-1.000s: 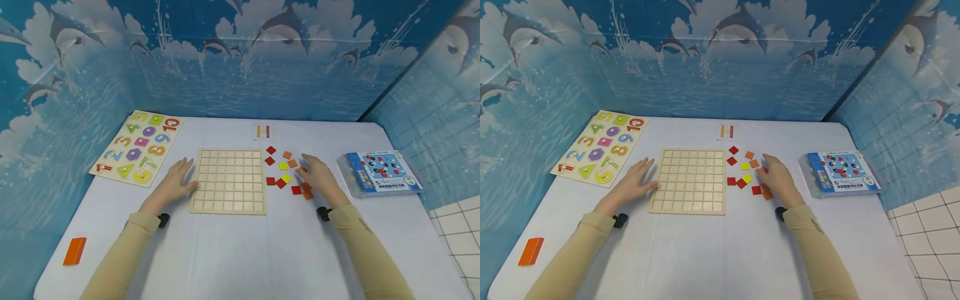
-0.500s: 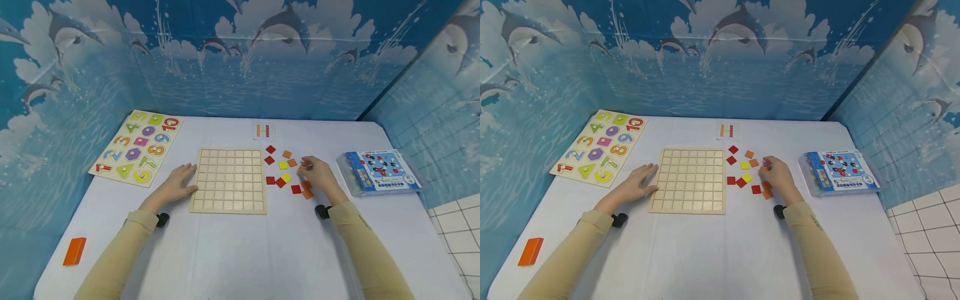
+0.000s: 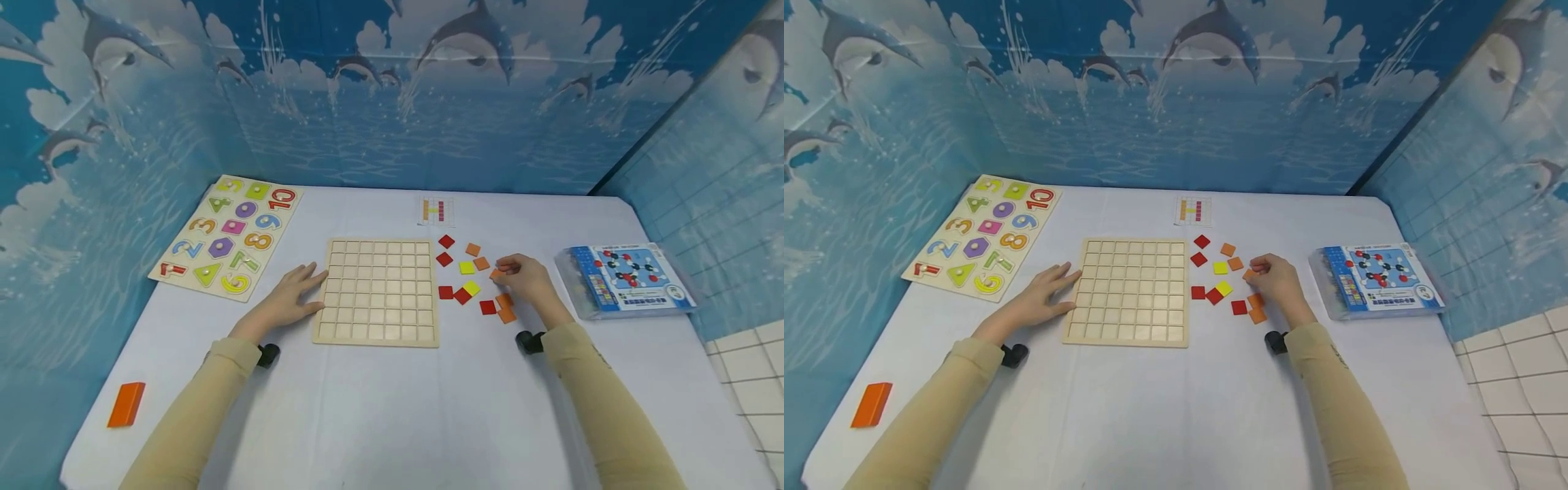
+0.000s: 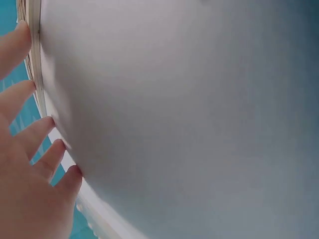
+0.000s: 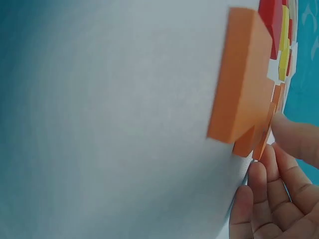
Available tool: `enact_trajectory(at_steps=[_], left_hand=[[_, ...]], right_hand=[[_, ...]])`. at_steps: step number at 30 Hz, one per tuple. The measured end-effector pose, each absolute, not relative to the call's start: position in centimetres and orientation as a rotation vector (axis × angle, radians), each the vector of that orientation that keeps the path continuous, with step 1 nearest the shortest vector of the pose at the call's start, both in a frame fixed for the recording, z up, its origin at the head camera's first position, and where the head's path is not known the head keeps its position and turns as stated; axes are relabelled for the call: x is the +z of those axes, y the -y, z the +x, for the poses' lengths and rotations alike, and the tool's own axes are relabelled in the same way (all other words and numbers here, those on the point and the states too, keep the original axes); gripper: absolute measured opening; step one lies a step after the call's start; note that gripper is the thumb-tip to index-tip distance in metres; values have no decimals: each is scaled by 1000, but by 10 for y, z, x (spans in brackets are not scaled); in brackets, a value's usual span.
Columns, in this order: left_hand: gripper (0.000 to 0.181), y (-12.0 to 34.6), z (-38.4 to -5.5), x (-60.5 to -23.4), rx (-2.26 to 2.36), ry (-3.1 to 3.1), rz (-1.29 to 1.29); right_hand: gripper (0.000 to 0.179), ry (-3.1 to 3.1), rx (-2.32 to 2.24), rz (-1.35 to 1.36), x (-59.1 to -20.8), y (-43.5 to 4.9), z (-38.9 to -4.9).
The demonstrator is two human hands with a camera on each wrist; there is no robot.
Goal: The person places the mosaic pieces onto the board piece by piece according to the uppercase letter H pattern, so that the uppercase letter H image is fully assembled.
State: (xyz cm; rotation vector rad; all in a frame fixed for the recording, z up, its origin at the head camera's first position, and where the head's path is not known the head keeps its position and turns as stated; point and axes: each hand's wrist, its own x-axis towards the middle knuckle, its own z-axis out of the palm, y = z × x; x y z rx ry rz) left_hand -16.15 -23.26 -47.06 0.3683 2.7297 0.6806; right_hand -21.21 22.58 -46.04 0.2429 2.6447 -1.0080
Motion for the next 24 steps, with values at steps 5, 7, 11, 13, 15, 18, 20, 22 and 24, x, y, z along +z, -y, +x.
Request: enact_trajectory(at_steps=[5, 7, 11, 13, 15, 18, 20, 22, 24], left_hand=[[72, 233, -164, -471, 685, -2713, 365], [73, 232, -164, -471, 686, -2707, 351], [72, 233, -163, -472, 692, -2705, 352], [72, 233, -162, -472, 698, -2703, 354], [72, 233, -162, -472, 704, -2701, 362], [72, 232, -161, -470, 710, -2702, 367], [72, 232, -161, -470, 713, -2703, 370], [71, 232, -161, -469, 714, -2705, 373], [71, 232, -161, -469, 716, -2706, 376]], right_hand=[[40, -2649, -1011, 247, -460, -227, -212], [39, -2644, -1011, 244, -460, -226, -212], [38, -2619, -1023, 254, -459, -222, -213], [38, -2605, -1028, 261, -457, -220, -213], [38, -2595, -1028, 269, -456, -220, -213], [38, -2601, -1018, 252, -454, -221, -212], [38, -2608, -1020, 244, -453, -221, -213], [38, -2610, -1042, 236, -449, -219, -214], [38, -2607, -1079, 236, -444, -214, -217]])
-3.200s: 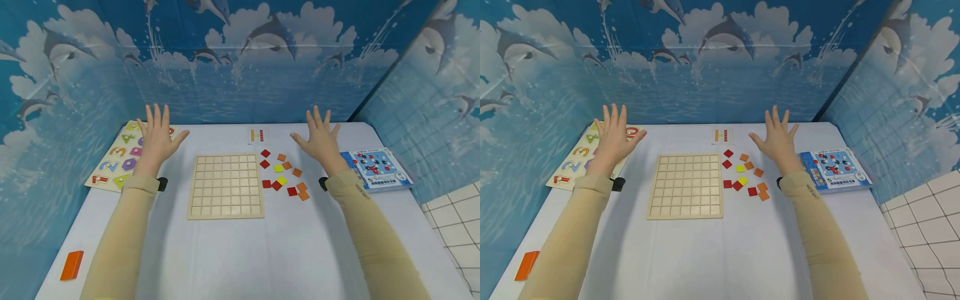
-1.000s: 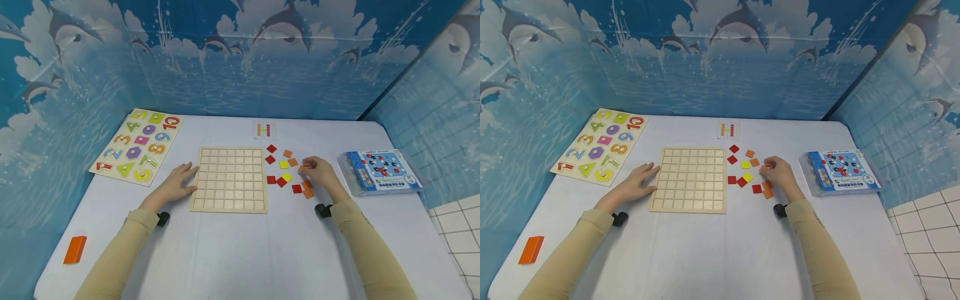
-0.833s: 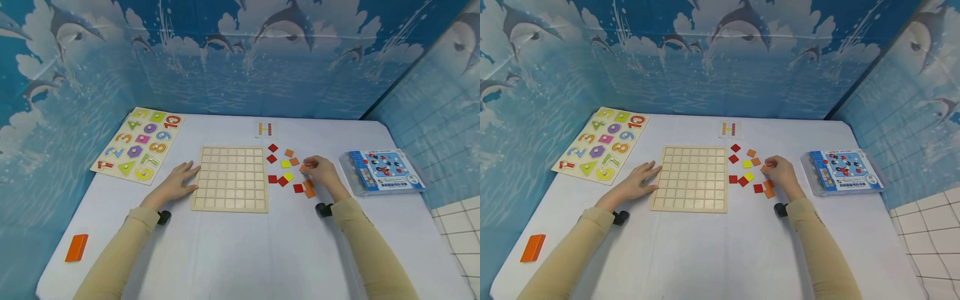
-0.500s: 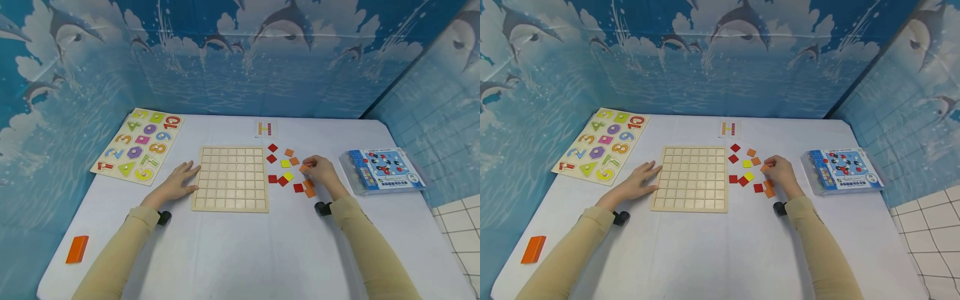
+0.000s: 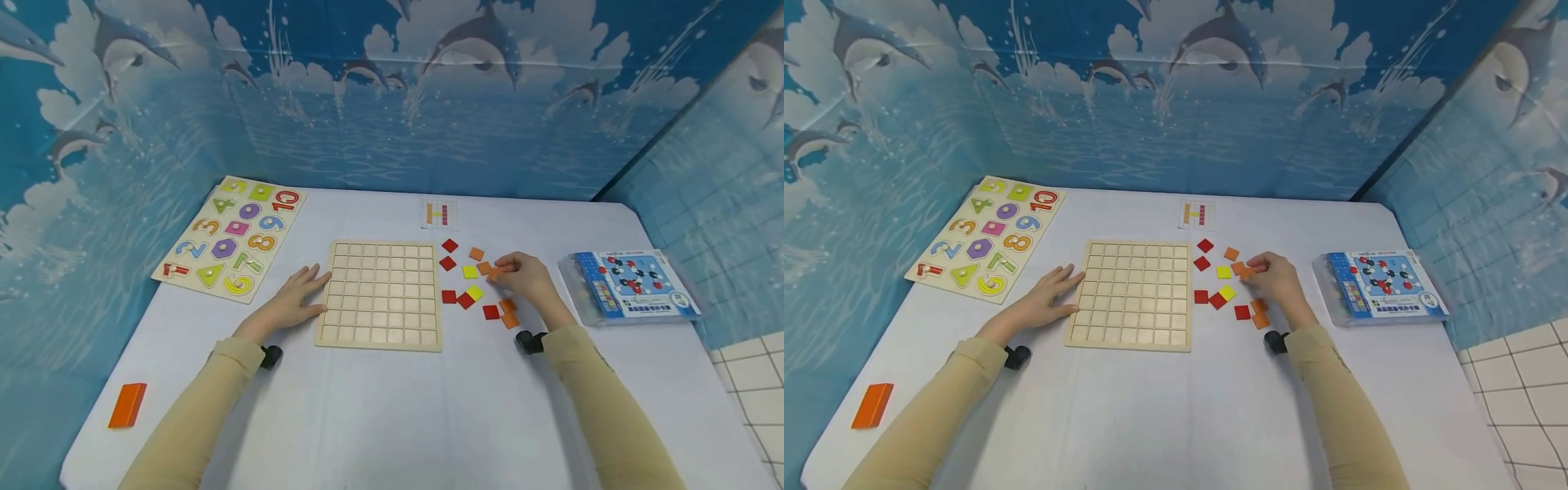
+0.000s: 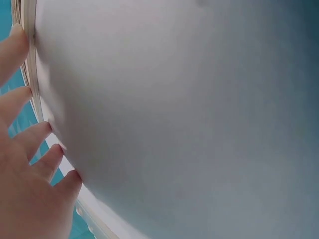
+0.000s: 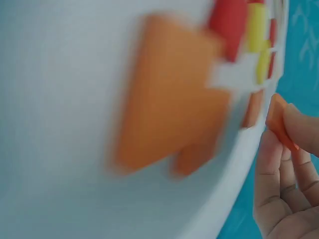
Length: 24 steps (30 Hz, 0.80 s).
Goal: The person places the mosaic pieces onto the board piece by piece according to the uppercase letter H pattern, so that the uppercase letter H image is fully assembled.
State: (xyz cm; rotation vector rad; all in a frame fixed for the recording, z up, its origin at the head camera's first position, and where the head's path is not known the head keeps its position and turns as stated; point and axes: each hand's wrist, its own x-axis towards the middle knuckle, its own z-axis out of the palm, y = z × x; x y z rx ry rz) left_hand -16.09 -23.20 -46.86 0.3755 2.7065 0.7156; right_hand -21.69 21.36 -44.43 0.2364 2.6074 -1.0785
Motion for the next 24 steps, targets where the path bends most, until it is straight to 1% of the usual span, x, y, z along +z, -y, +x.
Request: enact_trajectory(at_steps=[7, 13, 19, 24], left_hand=[[72, 232, -161, -470, 709, -2710, 386], [72, 233, -163, -472, 712, -2710, 380], [71, 234, -163, -471, 723, -2704, 384], [72, 233, -164, -473, 716, -2704, 381]], right_hand=[[38, -2532, -1261, 200, -429, -177, -231], [33, -2437, -1388, 154, -424, -133, -242], [28, -2403, -1432, 6, -420, -89, -251], [25, -2403, -1444, -85, -426, -58, -255]])
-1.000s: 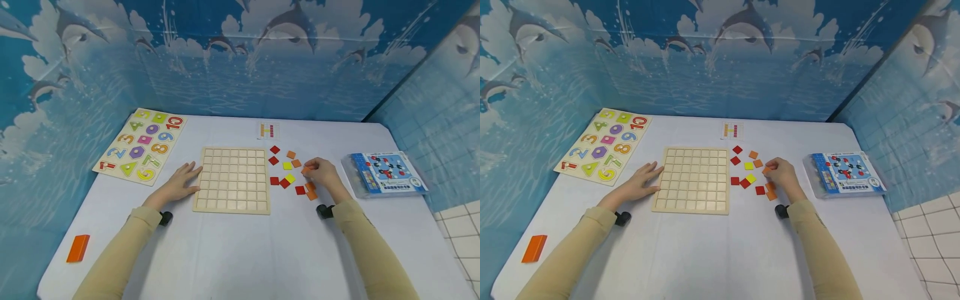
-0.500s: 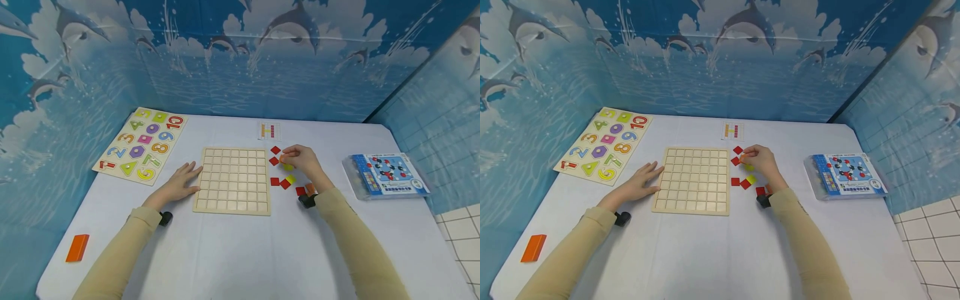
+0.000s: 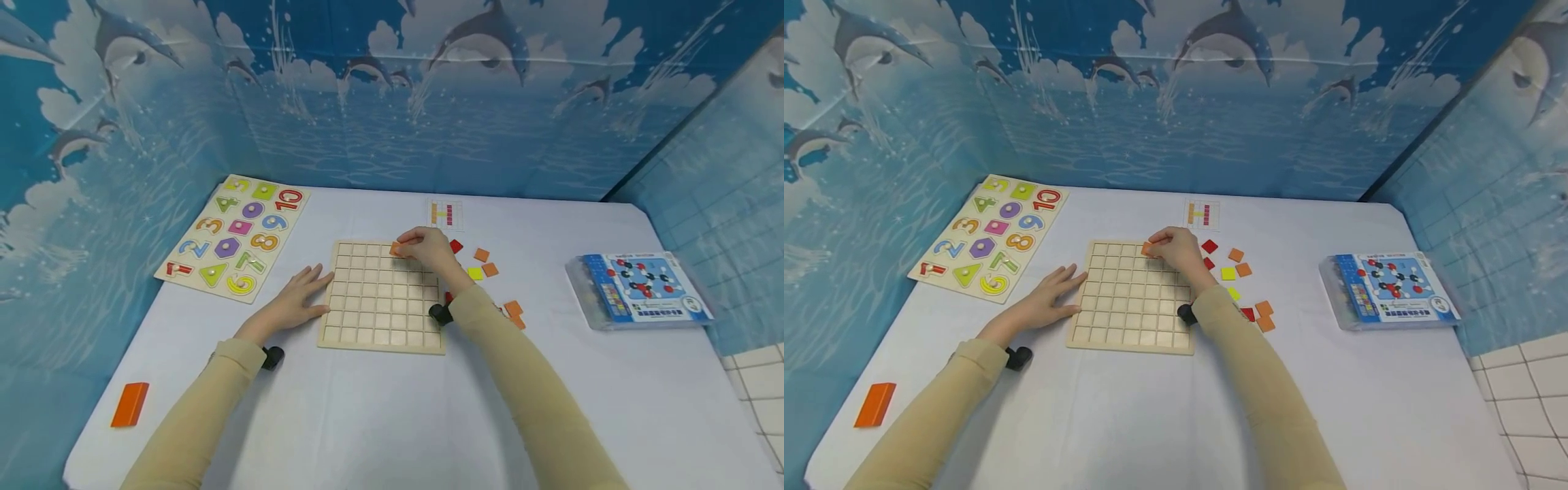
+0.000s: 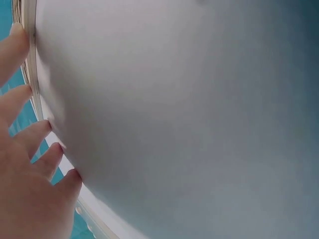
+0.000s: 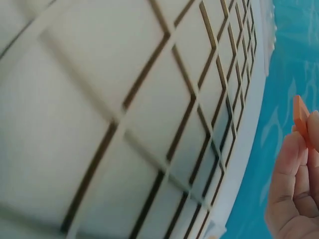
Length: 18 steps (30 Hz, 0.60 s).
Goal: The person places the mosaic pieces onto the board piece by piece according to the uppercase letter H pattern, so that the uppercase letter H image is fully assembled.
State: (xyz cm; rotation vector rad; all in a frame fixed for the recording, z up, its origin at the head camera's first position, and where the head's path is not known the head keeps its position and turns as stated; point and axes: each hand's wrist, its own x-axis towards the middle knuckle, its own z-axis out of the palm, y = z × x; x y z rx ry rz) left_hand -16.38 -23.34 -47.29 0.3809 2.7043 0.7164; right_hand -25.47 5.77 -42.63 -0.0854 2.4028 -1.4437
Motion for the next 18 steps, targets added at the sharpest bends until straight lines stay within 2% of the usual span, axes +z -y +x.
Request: enact_trajectory(at_steps=[11, 18], left_hand=[[72, 234, -162, -472, 739, -2694, 362], [71, 234, -163, -473, 748, -2686, 380]], right_hand=[[16, -2457, -1377, -235, -446, -8, -259], [14, -2451, -1306, -219, -453, 11, -262]])
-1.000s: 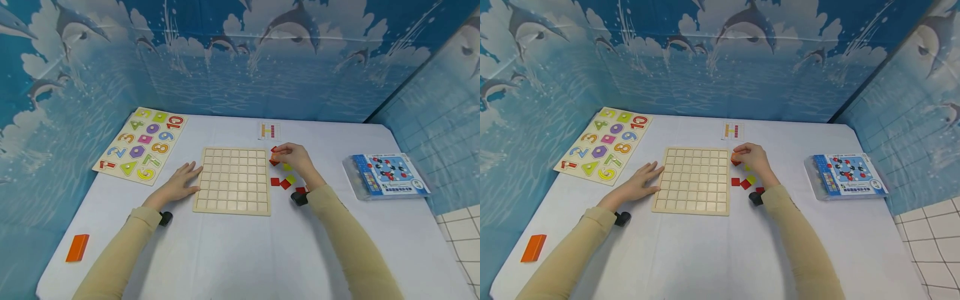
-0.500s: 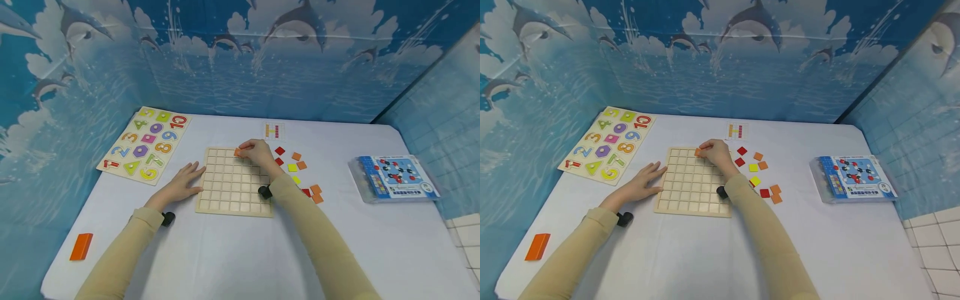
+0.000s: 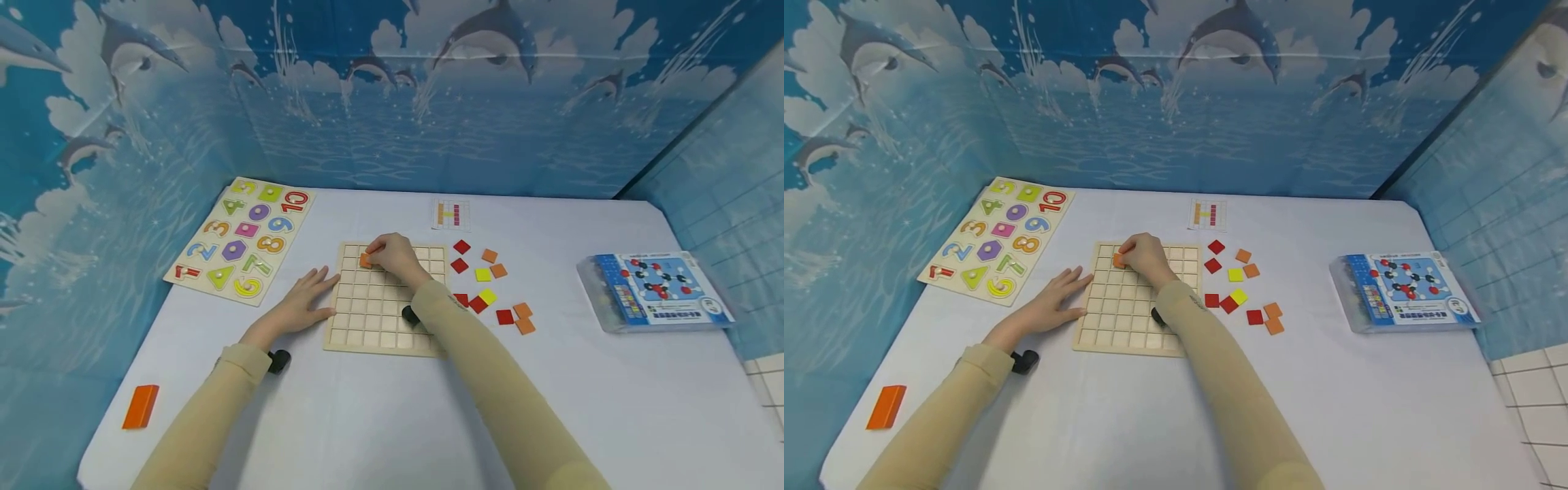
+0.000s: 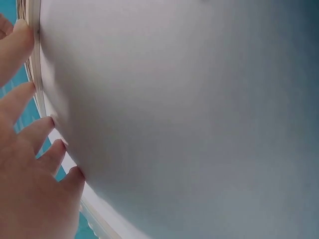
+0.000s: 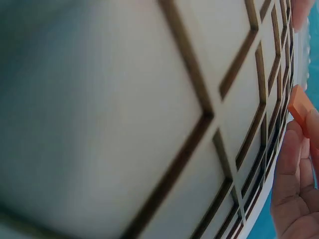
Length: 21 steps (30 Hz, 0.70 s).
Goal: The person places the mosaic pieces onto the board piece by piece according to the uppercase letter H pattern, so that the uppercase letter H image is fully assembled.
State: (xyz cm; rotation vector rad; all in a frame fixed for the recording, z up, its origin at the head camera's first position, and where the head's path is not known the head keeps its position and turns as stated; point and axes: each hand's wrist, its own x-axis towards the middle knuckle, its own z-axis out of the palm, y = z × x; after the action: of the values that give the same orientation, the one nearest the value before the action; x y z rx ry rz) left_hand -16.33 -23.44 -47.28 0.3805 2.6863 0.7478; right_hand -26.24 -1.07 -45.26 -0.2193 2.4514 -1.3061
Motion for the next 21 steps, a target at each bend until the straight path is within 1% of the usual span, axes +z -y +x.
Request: enact_trajectory(at_steps=[9, 21], left_hand=[[71, 233, -163, -472, 748, -2674, 384], [71, 237, -162, -473, 754, -2681, 403]], right_hand=[[11, -2576, -1128, -330, -454, 23, -265], [20, -2621, -945, -428, -452, 31, -260]])
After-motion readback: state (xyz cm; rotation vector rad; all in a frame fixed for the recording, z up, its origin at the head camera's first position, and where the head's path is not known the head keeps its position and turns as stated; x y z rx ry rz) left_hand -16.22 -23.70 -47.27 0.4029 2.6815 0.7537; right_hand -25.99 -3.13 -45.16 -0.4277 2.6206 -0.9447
